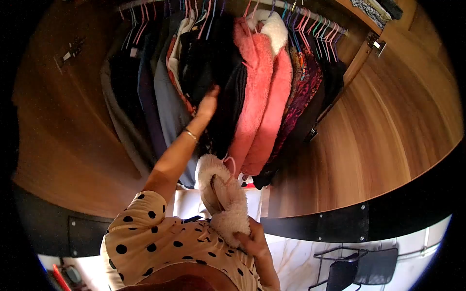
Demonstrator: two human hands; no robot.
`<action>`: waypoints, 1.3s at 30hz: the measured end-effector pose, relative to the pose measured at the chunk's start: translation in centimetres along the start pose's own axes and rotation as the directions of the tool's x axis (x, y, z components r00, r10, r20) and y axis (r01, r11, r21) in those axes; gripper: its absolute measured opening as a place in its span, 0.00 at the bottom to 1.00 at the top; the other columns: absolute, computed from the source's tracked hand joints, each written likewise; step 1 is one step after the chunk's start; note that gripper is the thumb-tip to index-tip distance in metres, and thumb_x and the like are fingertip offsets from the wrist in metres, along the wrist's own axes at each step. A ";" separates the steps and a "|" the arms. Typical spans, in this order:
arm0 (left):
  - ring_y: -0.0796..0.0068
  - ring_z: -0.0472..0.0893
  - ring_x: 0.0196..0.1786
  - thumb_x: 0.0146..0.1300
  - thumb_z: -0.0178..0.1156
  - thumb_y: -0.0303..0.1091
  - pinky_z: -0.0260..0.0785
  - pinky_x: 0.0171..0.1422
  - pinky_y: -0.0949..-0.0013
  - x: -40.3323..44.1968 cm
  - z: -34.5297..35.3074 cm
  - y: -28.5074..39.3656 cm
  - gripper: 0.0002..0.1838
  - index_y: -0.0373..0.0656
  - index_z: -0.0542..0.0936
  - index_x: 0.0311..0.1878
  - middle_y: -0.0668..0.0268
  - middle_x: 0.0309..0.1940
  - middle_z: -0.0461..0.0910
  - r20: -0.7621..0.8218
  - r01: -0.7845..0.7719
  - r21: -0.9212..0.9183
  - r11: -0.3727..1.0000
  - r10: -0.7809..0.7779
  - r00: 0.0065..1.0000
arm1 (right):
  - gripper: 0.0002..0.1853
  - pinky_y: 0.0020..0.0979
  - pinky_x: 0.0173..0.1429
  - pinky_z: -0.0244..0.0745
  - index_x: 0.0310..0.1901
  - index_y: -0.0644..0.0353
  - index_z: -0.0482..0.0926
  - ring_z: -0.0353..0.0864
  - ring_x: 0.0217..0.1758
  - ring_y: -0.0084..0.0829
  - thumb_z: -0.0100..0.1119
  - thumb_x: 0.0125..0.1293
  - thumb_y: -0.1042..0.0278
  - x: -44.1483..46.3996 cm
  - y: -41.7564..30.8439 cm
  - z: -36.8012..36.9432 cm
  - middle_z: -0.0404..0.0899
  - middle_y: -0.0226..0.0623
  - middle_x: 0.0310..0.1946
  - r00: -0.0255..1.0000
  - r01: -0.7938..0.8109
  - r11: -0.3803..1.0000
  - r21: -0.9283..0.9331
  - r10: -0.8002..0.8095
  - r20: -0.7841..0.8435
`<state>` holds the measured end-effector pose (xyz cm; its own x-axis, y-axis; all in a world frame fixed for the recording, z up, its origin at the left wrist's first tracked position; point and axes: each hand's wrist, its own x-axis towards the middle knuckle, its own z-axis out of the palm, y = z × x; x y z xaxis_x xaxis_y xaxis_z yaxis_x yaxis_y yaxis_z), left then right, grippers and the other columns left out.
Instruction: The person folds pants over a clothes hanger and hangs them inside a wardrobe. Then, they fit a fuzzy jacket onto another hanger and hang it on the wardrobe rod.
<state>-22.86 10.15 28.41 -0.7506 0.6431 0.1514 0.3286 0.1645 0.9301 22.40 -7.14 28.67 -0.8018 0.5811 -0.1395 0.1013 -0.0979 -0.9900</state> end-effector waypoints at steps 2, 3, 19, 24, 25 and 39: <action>0.50 0.69 0.73 0.78 0.41 0.58 0.57 0.78 0.59 3.9 -2.4 -5.9 0.35 0.39 0.67 0.74 0.45 0.71 0.69 -0.078 0.047 -0.051 0.998 -0.051 0.996 | 0.25 0.32 0.61 0.75 0.61 0.72 0.74 0.81 0.54 0.29 0.59 0.59 0.83 1.1 -0.5 1.6 0.84 0.41 0.51 0.998 0.012 1.000 0.019 -0.011 -0.064; 0.51 0.69 0.73 0.78 0.41 0.56 0.57 0.78 0.60 6.2 -3.4 -8.9 0.34 0.39 0.68 0.74 0.46 0.72 0.68 -0.126 0.046 -0.120 0.992 -0.061 0.990 | 0.25 0.32 0.60 0.75 0.60 0.71 0.75 0.81 0.53 0.29 0.60 0.58 0.82 2.1 0.0 1.7 0.84 0.40 0.50 1.000 0.020 0.998 0.064 -0.019 -0.018; 0.63 0.63 0.77 0.77 0.41 0.61 0.46 0.81 0.66 6.5 -6.2 -9.3 0.39 0.39 0.66 0.76 0.53 0.76 0.65 0.063 0.058 -0.275 0.960 -0.043 0.997 | 0.20 0.27 0.48 0.77 0.52 0.69 0.81 0.83 0.42 0.24 0.59 0.55 0.78 14.4 -15.0 5.6 0.86 0.34 0.41 0.842 0.469 0.881 0.065 -0.423 -0.335; 0.64 0.67 0.74 0.80 0.41 0.51 0.49 0.80 0.71 -0.4 -6.8 -3.4 0.31 0.35 0.70 0.72 0.58 0.72 0.71 0.180 0.144 -0.611 0.778 -0.040 0.983 | 0.21 0.26 0.47 0.76 0.52 0.68 0.82 0.83 0.41 0.24 0.59 0.55 0.75 17.3 -20.3 7.7 0.85 0.33 0.40 0.806 0.548 0.829 0.113 -0.487 -0.337; 0.64 0.67 0.74 0.80 0.42 0.50 0.49 0.80 0.72 -0.3 -6.4 -3.8 0.31 0.35 0.70 0.72 0.59 0.72 0.71 0.215 0.136 -0.714 0.687 0.029 0.976 | 0.20 0.26 0.47 0.76 0.52 0.68 0.82 0.83 0.41 0.24 0.59 0.55 0.74 18.1 -21.1 8.2 0.85 0.33 0.40 0.792 0.560 0.826 0.057 -0.514 -0.329; 0.61 0.69 0.72 0.77 0.41 0.56 0.52 0.78 0.71 -0.8 -7.0 -2.7 0.37 0.33 0.70 0.73 0.55 0.71 0.72 0.057 0.060 -0.566 0.822 -0.034 0.998 | 0.10 0.34 0.35 0.75 0.37 0.68 0.83 0.81 0.30 0.32 0.61 0.54 0.72 36.8 -33.7 3.0 0.83 0.38 0.29 0.757 0.612 0.790 -0.033 -0.598 -0.263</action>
<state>-27.15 4.00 28.16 -0.7275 0.6787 0.1003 -0.0994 -0.2489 0.9634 -12.32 15.12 56.99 -0.5132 0.7109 0.4809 -0.3910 0.3052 -0.8683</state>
